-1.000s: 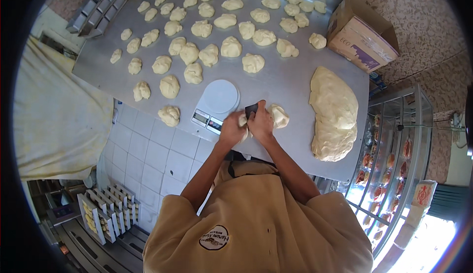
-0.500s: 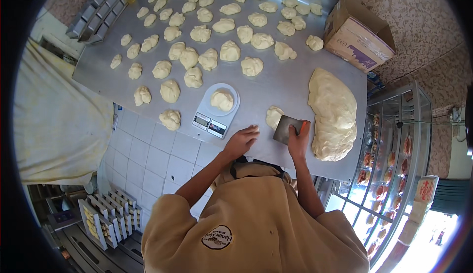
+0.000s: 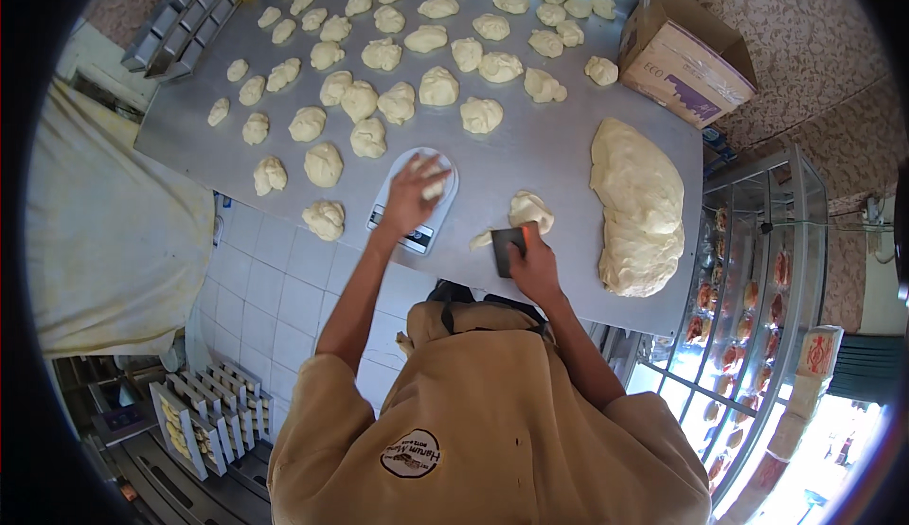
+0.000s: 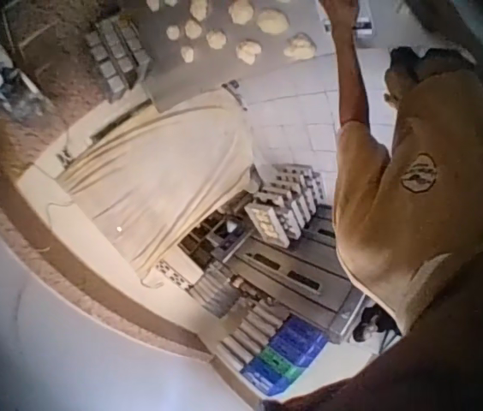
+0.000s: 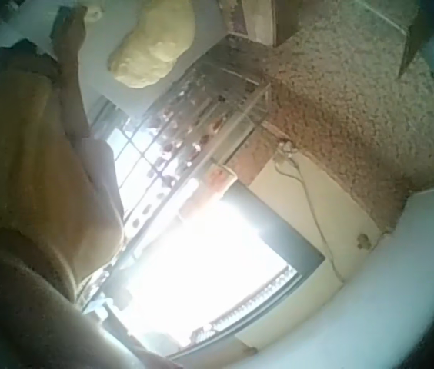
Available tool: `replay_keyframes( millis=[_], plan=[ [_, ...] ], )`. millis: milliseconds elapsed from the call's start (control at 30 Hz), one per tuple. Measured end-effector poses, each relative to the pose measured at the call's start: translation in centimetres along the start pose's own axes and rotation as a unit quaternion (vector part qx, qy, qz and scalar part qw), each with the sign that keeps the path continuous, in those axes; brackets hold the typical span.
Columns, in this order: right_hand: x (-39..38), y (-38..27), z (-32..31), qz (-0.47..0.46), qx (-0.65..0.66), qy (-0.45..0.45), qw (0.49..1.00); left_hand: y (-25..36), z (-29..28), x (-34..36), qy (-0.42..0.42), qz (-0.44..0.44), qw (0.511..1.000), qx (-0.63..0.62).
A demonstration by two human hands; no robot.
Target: Weighing and portioning dough using a scale and a bench scraper.
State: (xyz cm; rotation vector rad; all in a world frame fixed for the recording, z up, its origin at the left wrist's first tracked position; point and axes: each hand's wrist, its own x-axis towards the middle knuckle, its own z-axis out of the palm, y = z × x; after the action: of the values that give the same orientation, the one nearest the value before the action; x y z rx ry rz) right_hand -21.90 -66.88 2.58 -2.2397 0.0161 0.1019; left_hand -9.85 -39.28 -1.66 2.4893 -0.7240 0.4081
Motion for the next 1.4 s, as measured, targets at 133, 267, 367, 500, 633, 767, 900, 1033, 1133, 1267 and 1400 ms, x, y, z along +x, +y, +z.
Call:
replay_keyframes(
  millis=[133, 267, 367, 500, 633, 767, 900, 1033, 1133, 1267, 1400],
  plan=[
    [1.7, -1.7, 0.6, -0.057, -0.045, -0.014, 0.997, 0.6, -2.3, 2.0, 0.041, -0.338, 0.884, -0.32],
    [2.7, -1.5, 3.4, -0.061, -0.085, -0.009, 0.994, 5.8, -1.9, -1.7, -0.102, -0.34, 0.881, -0.312],
    [3.5, -1.0, 5.4, -0.044, -0.113, 0.005, 0.993, 8.7, 3.5, -6.6, -0.08, -0.168, 0.953, -0.24],
    [4.8, -0.5, 5.7, 0.004, -0.067, 0.034, 0.997, 12.4, 1.0, -4.2, -0.301, -0.273, 0.909, -0.091],
    [4.0, 1.1, 2.5, 0.043, 0.053, 0.049, 0.996, 13.1, -3.0, 0.1, -0.205, -0.244, 0.94, -0.12],
    [2.3, 2.4, -3.7, 0.087, 0.115, 0.101, 0.984, 17.7, -5.1, 8.0, 0.022, -0.176, 0.944, -0.279],
    [0.9, 5.7, -9.6, 0.103, 0.08, 0.221, 0.967, 15.5, 3.2, 12.1, 0.195, -0.093, 0.955, -0.203],
    [1.8, 8.7, -15.6, 0.116, 0.092, 0.301, 0.942, 10.8, 12.6, 15.6, -0.093, -0.265, 0.952, 0.123],
    [4.2, 11.8, -22.8, 0.079, 0.084, 0.321, 0.94, 15.3, 11.9, 18.5, 0.049, -0.102, 0.988, -0.109],
    [14.1, 15.5, -32.7, 0.06, 0.044, 0.314, 0.946, 16.8, 15.9, 23.5, -0.03, -0.053, 0.936, -0.345],
    [24.1, 24.2, -35.0, 0.121, -0.037, 0.224, 0.966, 17.8, 22.8, 28.6, -0.071, -0.112, 0.922, -0.364]
  ],
)
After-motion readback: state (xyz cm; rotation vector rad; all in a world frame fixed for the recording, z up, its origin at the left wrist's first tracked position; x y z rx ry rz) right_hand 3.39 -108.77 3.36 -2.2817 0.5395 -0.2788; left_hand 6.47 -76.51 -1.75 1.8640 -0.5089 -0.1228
